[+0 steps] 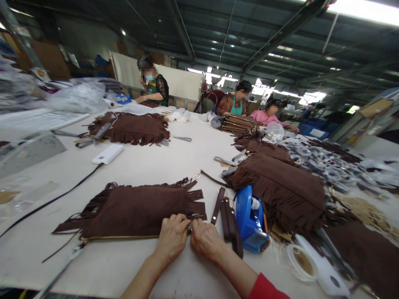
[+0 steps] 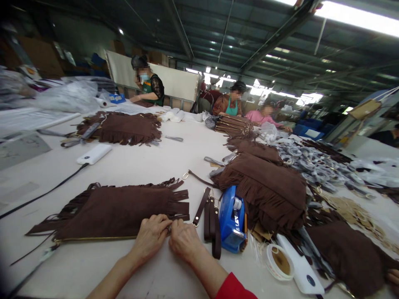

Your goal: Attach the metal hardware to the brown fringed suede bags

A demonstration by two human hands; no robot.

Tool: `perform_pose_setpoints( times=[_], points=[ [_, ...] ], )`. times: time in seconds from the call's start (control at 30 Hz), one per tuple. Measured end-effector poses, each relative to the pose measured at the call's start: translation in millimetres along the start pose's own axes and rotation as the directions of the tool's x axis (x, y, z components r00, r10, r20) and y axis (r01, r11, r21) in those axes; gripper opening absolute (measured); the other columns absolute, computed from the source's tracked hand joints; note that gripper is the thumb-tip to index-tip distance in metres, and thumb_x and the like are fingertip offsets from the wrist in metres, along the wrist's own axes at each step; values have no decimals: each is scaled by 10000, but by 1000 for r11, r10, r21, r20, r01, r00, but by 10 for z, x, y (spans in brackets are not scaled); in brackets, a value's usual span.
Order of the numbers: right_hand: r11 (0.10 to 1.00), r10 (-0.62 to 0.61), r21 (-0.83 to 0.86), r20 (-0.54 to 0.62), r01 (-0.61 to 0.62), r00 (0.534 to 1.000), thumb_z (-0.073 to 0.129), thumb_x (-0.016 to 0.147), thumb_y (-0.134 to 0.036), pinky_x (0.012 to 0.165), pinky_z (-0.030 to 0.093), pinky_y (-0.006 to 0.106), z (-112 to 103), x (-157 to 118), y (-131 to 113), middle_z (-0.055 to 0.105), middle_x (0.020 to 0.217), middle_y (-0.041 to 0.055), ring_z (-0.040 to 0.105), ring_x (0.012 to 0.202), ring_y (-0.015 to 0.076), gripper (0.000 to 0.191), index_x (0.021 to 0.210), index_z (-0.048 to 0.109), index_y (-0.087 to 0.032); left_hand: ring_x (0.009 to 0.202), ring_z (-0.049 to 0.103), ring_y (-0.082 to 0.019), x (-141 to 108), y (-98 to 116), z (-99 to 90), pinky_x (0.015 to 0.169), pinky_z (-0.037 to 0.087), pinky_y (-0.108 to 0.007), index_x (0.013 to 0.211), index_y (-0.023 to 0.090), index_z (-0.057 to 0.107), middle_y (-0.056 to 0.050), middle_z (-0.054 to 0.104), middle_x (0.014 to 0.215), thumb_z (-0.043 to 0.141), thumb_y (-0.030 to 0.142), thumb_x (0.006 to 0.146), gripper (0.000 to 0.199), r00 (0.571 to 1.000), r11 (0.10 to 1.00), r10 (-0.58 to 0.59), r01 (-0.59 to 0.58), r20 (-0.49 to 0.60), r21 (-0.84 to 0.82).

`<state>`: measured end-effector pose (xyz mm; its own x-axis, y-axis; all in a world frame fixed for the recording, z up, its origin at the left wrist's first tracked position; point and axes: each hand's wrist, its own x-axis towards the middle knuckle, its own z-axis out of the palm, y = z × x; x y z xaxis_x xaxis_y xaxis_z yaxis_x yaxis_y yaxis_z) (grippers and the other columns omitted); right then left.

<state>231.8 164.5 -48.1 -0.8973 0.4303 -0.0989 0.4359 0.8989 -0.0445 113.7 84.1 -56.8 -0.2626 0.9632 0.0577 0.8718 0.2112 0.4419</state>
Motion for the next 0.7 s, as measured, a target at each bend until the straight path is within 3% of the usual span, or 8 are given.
perform_pose_setpoints(
  times=[0.2,0.3,0.53,0.7],
  points=[
    [996,86,8,-25,-86,996,403,785,-76,604,514,344,26,30,-85,630,871,118,641,753,247,226,973,524,-107,940,490,-221,0,-20,36,774,307,-377,1115,264,555,-35,602,1036,359,112,838,372,1000,1000,-20,21,2,-21],
    [987,162,28,-38,-161,986,390,795,-56,599,520,344,61,51,-154,630,866,123,649,745,241,210,953,519,-110,985,486,-230,3,-37,51,818,321,-381,1242,195,447,-74,597,1077,367,98,810,449,998,997,-64,64,6,-53],
    [930,364,84,-72,-358,929,358,836,-31,593,517,324,160,160,-326,627,848,157,661,752,234,188,925,510,-99,1012,474,-224,5,-33,53,898,317,-397,1207,134,447,-105,588,1079,339,71,773,451,993,977,-119,119,13,-176],
    [896,435,140,-96,-420,895,370,859,-72,585,504,296,79,271,-274,645,856,138,670,749,225,154,899,511,-118,993,472,-239,-12,-51,46,905,317,-425,1199,109,458,-123,587,1058,319,69,762,460,992,945,-128,129,24,-300]
  ],
)
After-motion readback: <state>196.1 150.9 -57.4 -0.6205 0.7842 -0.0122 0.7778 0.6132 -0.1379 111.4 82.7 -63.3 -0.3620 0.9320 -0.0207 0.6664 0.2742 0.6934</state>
